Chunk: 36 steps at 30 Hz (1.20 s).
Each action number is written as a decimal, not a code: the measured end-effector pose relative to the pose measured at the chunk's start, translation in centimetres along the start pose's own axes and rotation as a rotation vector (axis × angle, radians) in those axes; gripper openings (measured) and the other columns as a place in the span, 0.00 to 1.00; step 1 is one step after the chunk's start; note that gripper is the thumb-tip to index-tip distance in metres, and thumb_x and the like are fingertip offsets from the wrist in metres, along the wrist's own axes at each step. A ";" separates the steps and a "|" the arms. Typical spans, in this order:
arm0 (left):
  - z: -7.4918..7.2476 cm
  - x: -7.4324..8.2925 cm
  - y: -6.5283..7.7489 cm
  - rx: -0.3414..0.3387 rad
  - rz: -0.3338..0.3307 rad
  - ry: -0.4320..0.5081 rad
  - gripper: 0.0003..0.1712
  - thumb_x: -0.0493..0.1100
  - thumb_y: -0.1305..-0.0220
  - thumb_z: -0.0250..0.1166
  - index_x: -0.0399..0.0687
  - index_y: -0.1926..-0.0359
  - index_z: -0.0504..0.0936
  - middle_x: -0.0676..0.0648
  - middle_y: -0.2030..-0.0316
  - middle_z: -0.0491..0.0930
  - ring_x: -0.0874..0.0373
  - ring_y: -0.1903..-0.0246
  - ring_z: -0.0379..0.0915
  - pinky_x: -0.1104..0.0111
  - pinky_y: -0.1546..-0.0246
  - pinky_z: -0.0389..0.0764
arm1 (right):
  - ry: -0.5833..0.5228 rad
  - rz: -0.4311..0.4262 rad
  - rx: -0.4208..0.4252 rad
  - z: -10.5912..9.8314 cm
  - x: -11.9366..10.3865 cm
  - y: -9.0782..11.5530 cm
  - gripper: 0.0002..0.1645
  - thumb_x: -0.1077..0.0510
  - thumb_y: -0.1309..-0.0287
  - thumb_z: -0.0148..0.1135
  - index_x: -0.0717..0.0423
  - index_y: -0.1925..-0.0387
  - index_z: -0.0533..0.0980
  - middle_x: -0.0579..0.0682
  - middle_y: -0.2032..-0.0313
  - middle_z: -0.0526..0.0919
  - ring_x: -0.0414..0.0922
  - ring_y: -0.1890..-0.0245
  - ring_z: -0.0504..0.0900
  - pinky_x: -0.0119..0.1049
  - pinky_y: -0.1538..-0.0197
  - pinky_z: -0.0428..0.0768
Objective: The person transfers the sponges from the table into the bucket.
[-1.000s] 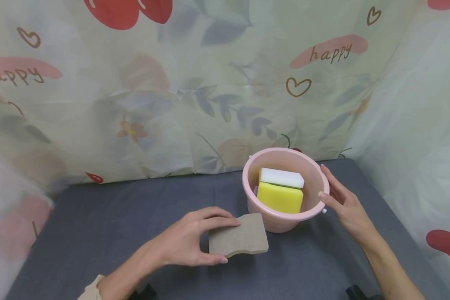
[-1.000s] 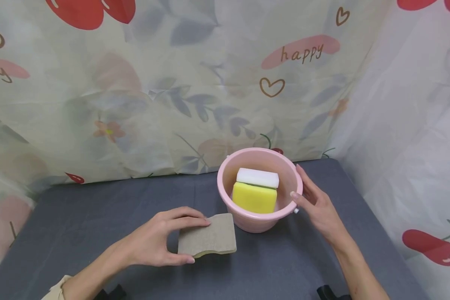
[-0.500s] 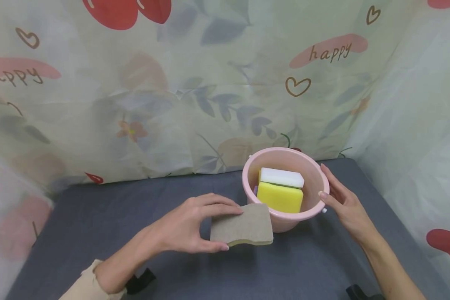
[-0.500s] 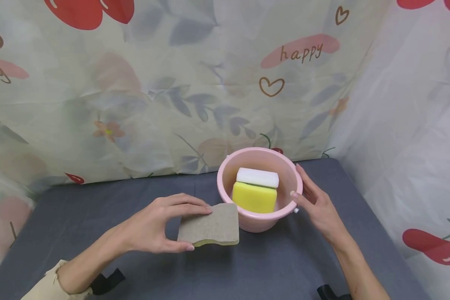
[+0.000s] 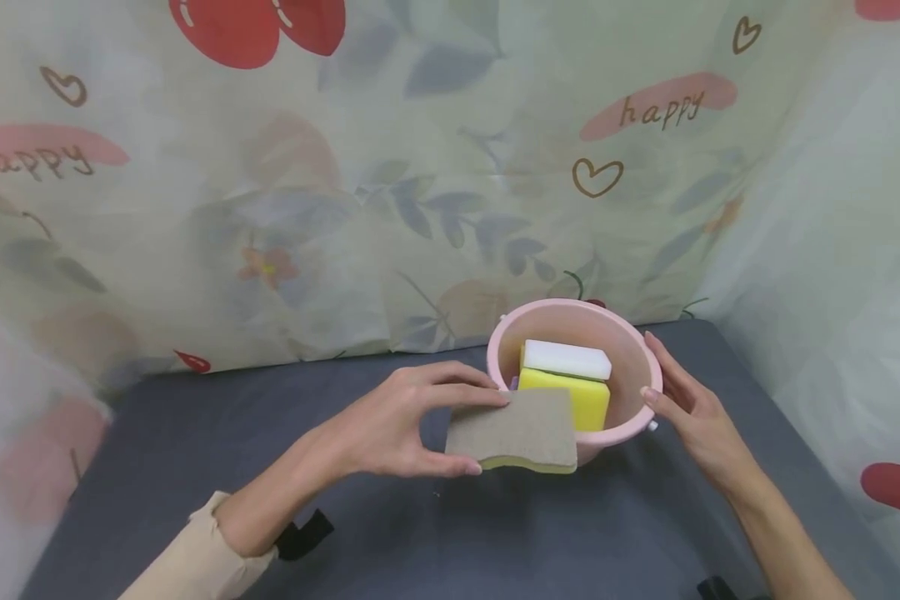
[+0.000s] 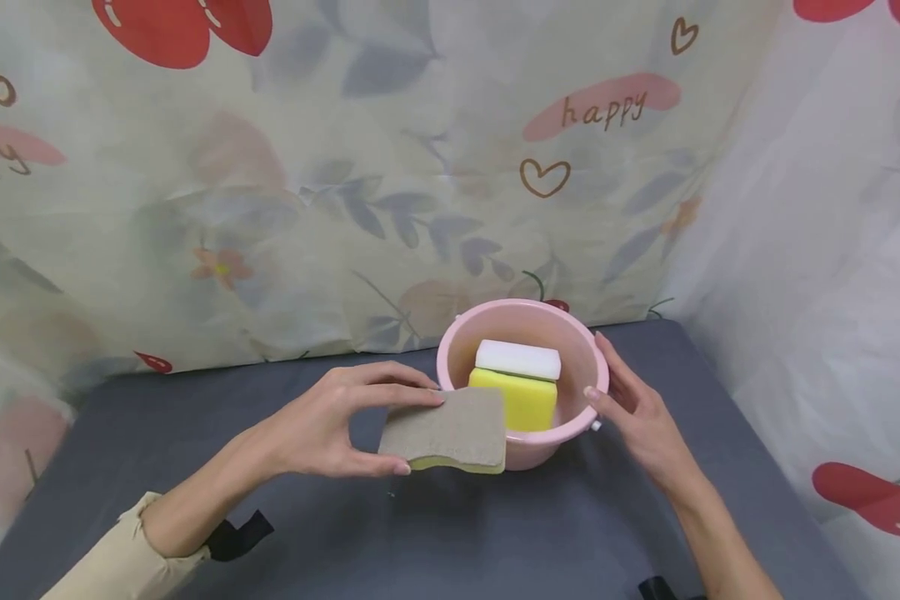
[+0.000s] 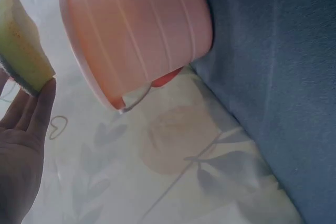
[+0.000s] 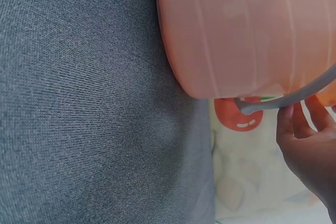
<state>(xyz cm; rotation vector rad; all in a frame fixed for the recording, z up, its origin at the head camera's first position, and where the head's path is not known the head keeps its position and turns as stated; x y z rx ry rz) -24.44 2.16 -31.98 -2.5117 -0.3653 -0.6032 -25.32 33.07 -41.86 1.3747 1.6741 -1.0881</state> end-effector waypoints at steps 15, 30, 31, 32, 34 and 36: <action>-1.5 -3.3 -3.1 0.091 -0.031 -0.044 0.32 0.55 0.46 0.76 0.56 0.39 0.81 0.52 0.41 0.78 0.62 0.44 0.75 0.68 0.47 0.76 | -0.029 0.015 0.005 0.2 0.1 0.0 0.41 0.58 0.28 0.55 0.35 0.22 0.49 0.47 0.23 0.50 0.42 0.24 0.52 0.16 0.43 0.65; -0.7 -5.4 -6.5 0.058 -0.126 -0.099 0.32 0.59 0.45 0.75 0.59 0.39 0.82 0.52 0.41 0.78 0.62 0.41 0.72 0.67 0.46 0.75 | -0.020 0.025 0.002 0.1 0.1 0.1 0.42 0.57 0.27 0.55 0.36 0.21 0.48 0.46 0.23 0.50 0.42 0.24 0.52 0.17 0.43 0.66; -0.6 -5.5 -6.8 0.054 -0.124 -0.104 0.32 0.59 0.44 0.74 0.59 0.39 0.82 0.52 0.41 0.78 0.62 0.40 0.72 0.67 0.45 0.75 | -0.016 0.028 0.003 0.1 0.1 0.0 0.42 0.57 0.27 0.55 0.35 0.22 0.48 0.46 0.23 0.50 0.43 0.24 0.52 0.17 0.43 0.66; -0.5 -5.6 -7.0 0.051 -0.122 -0.109 0.31 0.59 0.44 0.74 0.59 0.39 0.82 0.52 0.41 0.78 0.62 0.40 0.72 0.67 0.45 0.74 | -0.012 0.031 0.003 0.1 0.1 0.0 0.42 0.57 0.27 0.55 0.34 0.22 0.47 0.46 0.23 0.50 0.44 0.24 0.52 0.17 0.43 0.66; -0.4 -5.7 -7.5 0.044 -0.122 -0.117 0.30 0.59 0.42 0.73 0.58 0.39 0.82 0.53 0.40 0.78 0.63 0.40 0.72 0.69 0.45 0.74 | -0.007 0.036 0.005 0.1 0.2 0.0 0.42 0.56 0.27 0.55 0.33 0.22 0.47 0.45 0.23 0.50 0.45 0.24 0.51 0.17 0.43 0.66; -0.1 -5.9 -7.9 0.028 -0.129 -0.111 0.30 0.58 0.41 0.72 0.58 0.39 0.81 0.53 0.40 0.78 0.65 0.50 0.78 0.70 0.49 0.76 | -0.004 0.037 0.007 0.1 0.2 0.0 0.41 0.56 0.27 0.54 0.32 0.22 0.48 0.45 0.23 0.50 0.46 0.24 0.51 0.18 0.43 0.66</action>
Point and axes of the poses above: each hand's wrist, its own y-axis away from the middle knuckle, its own z-axis out of the palm, x = y × z, the point moved 8 cm from there along -y, towards the middle knuckle
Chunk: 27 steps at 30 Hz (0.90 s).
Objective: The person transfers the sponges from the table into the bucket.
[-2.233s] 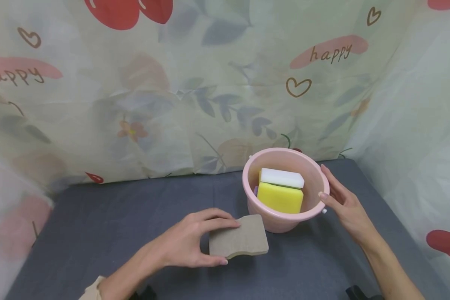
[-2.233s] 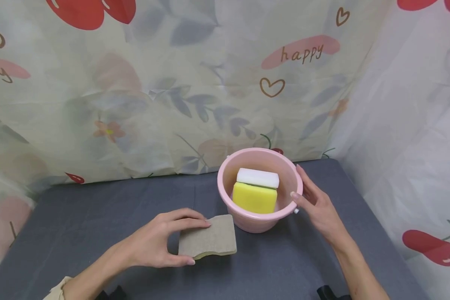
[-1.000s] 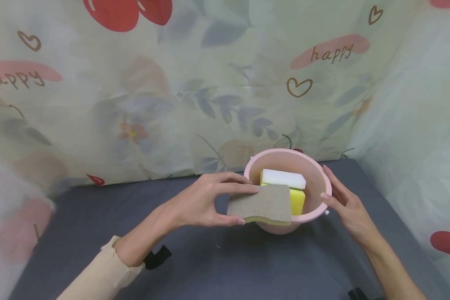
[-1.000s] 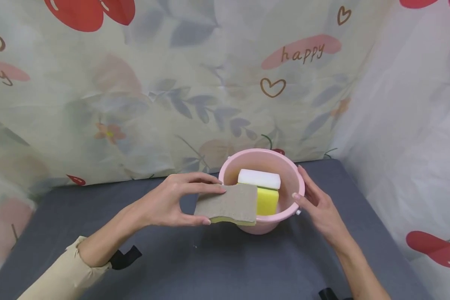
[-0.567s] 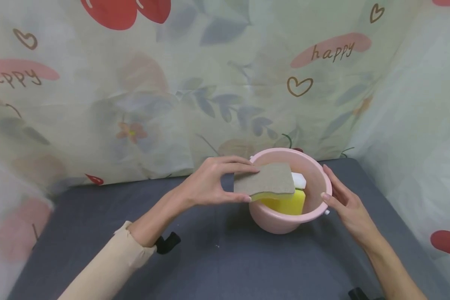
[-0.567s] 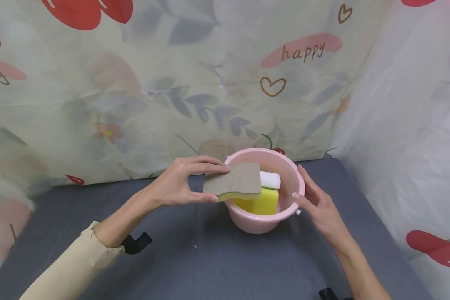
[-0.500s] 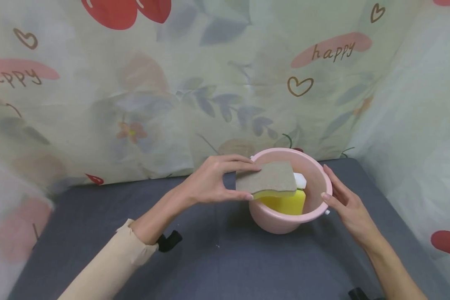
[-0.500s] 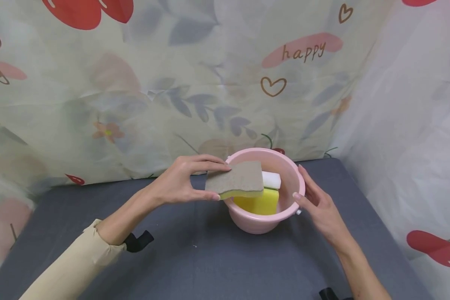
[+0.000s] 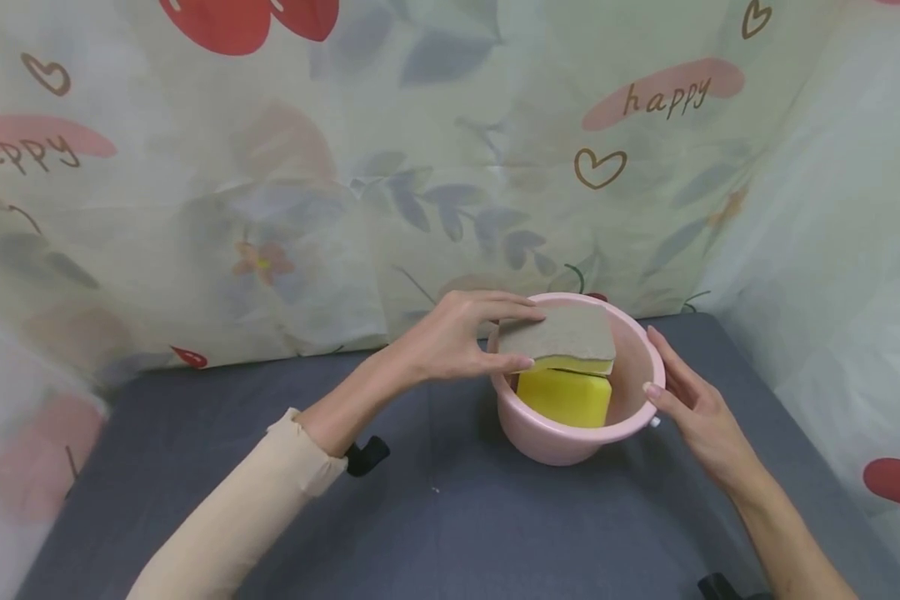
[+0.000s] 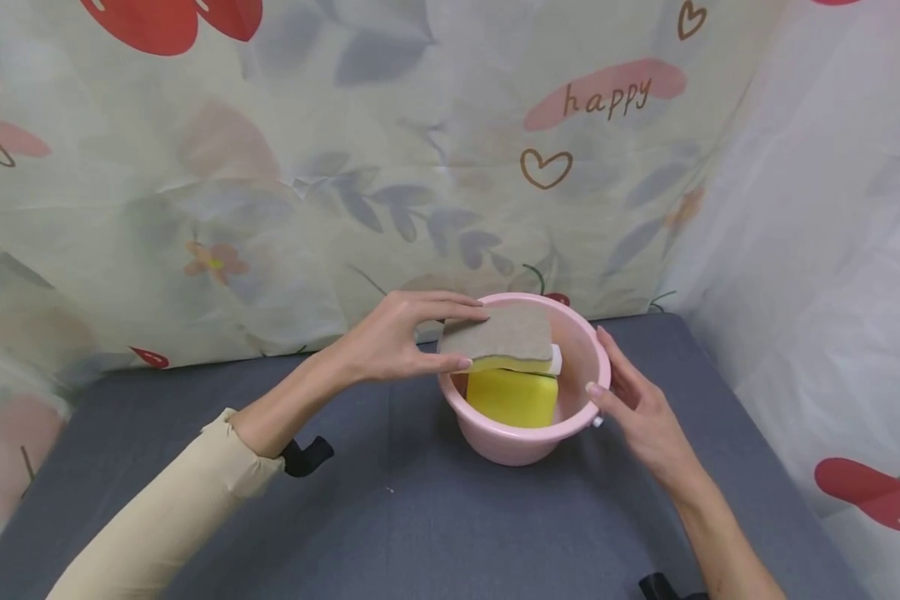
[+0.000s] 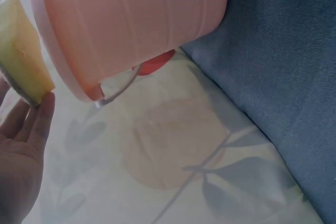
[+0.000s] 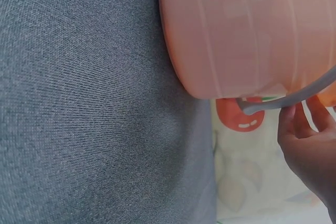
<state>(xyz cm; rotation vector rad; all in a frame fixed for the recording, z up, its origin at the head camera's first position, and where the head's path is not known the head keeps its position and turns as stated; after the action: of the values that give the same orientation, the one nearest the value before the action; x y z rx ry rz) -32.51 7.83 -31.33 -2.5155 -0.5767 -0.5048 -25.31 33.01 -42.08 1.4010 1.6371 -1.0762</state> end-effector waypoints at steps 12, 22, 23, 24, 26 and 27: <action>2.2 -0.7 -1.9 -0.085 -0.040 -0.052 0.31 0.62 0.41 0.70 0.60 0.38 0.80 0.56 0.39 0.77 0.65 0.40 0.71 0.73 0.42 0.71 | -0.010 -0.005 -0.004 0.1 -0.1 0.0 0.42 0.56 0.27 0.54 0.37 0.21 0.46 0.47 0.23 0.50 0.45 0.24 0.52 0.17 0.44 0.67; 3.4 -0.9 -1.8 -0.120 -0.027 -0.077 0.31 0.61 0.37 0.67 0.58 0.36 0.79 0.53 0.35 0.73 0.60 0.34 0.66 0.65 0.37 0.68 | -0.025 -0.020 -0.005 0.4 0.0 0.2 0.41 0.58 0.27 0.54 0.34 0.22 0.48 0.46 0.23 0.50 0.41 0.24 0.51 0.17 0.43 0.66; 3.5 -1.0 -1.7 -0.119 -0.026 -0.074 0.30 0.61 0.37 0.67 0.58 0.36 0.79 0.53 0.34 0.73 0.59 0.34 0.66 0.65 0.37 0.68 | -0.022 -0.021 -0.004 0.4 0.0 0.3 0.41 0.58 0.27 0.54 0.34 0.22 0.48 0.46 0.23 0.50 0.41 0.24 0.51 0.17 0.43 0.66; 3.5 -1.0 -1.7 -0.116 -0.026 -0.071 0.30 0.61 0.37 0.67 0.57 0.37 0.79 0.53 0.34 0.72 0.59 0.34 0.66 0.64 0.37 0.68 | -0.023 -0.024 -0.004 0.4 0.0 0.3 0.41 0.58 0.27 0.54 0.34 0.22 0.48 0.46 0.23 0.50 0.41 0.25 0.51 0.17 0.43 0.66; 3.5 -1.0 -1.5 -0.108 -0.027 -0.067 0.30 0.60 0.37 0.67 0.57 0.37 0.79 0.53 0.34 0.73 0.59 0.34 0.66 0.64 0.37 0.69 | -0.021 -0.027 -0.004 0.3 0.0 0.3 0.41 0.58 0.27 0.54 0.36 0.22 0.48 0.47 0.23 0.51 0.40 0.25 0.52 0.17 0.43 0.66; 3.5 -1.1 -1.5 -0.105 -0.027 -0.069 0.29 0.60 0.37 0.67 0.57 0.37 0.79 0.52 0.35 0.73 0.59 0.35 0.67 0.63 0.37 0.69 | -0.023 -0.028 -0.006 0.3 0.0 0.3 0.41 0.59 0.27 0.54 0.36 0.22 0.48 0.47 0.23 0.51 0.39 0.25 0.52 0.17 0.43 0.67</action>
<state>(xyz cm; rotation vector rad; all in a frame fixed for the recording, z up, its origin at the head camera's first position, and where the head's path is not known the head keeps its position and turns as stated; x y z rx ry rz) -33.29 10.57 -34.06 -2.6370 -0.6265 -0.4711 -24.97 32.73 -42.22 1.3609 1.6469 -1.0983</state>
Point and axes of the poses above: each hand's wrist, its own y-axis away from the middle knuckle, its own z-axis out of the palm, x = y × z, the point moved 8 cm from there along -y, towards the middle knuckle
